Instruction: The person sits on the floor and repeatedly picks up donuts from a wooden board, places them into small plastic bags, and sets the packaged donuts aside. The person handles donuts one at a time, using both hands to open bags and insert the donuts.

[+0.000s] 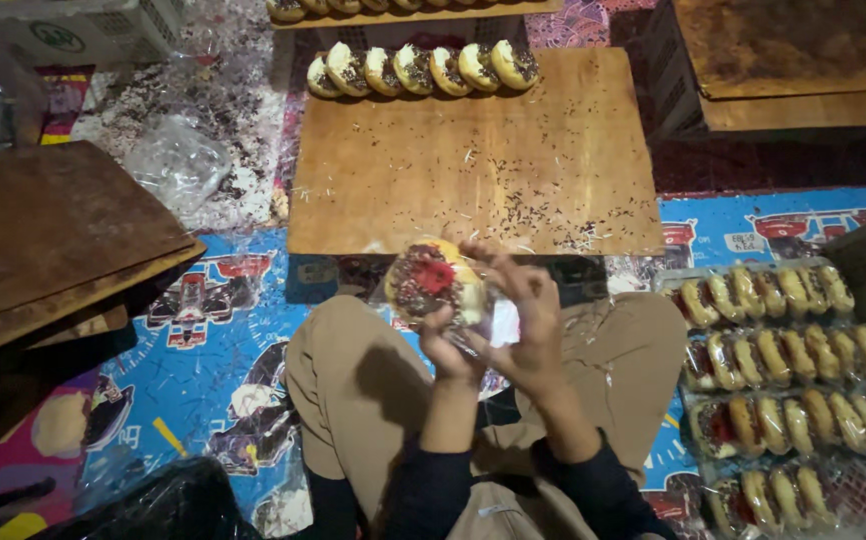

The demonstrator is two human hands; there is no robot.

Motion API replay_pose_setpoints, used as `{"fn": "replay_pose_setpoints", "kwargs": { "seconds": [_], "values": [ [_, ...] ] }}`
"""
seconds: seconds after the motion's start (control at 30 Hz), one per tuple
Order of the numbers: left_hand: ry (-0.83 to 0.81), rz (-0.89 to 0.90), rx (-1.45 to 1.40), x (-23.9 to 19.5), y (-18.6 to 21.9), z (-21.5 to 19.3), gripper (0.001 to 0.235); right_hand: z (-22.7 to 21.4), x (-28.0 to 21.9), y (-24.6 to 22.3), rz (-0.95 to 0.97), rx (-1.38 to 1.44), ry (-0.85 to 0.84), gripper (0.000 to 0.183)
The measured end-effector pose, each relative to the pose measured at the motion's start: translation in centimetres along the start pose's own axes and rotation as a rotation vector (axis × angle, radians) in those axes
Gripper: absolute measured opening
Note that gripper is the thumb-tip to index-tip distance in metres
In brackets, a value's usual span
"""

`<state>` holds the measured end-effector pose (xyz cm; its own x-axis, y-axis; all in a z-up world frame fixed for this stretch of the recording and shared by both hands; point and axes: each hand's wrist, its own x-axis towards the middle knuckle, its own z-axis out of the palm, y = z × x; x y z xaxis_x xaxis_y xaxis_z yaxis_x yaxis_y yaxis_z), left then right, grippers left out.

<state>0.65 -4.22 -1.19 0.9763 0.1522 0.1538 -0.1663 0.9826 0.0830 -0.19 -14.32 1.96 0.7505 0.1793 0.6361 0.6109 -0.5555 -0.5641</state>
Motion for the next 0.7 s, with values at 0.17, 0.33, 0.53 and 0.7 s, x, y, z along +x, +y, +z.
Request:
{"fn": "replay_pose_setpoints", "kwargs": {
  "seconds": [0.17, 0.33, 0.53, 0.7],
  "values": [
    [-0.027, -0.135, 0.088, 1.0, 1.6, 1.3, 0.078, -2.2, 1.6, -0.1, -0.504, -0.143, 0.223, 0.033],
    [0.075, 0.030, 0.837, -0.4, 3.5, 2.1, 0.060, -4.1, 4.2, 0.5, -0.117, 0.175, -0.307, 0.020],
    [-0.144, -0.218, 1.549, -1.9, 5.6, 3.3, 0.017, -5.4, 7.0, -1.2, 0.100, 0.269, -0.355, 0.024],
    [-0.269, -0.122, 1.712, -1.5, 6.3, 4.0, 0.011, -6.5, 9.2, -2.4, -0.455, 0.049, -0.356, 0.030]
  ]
}}
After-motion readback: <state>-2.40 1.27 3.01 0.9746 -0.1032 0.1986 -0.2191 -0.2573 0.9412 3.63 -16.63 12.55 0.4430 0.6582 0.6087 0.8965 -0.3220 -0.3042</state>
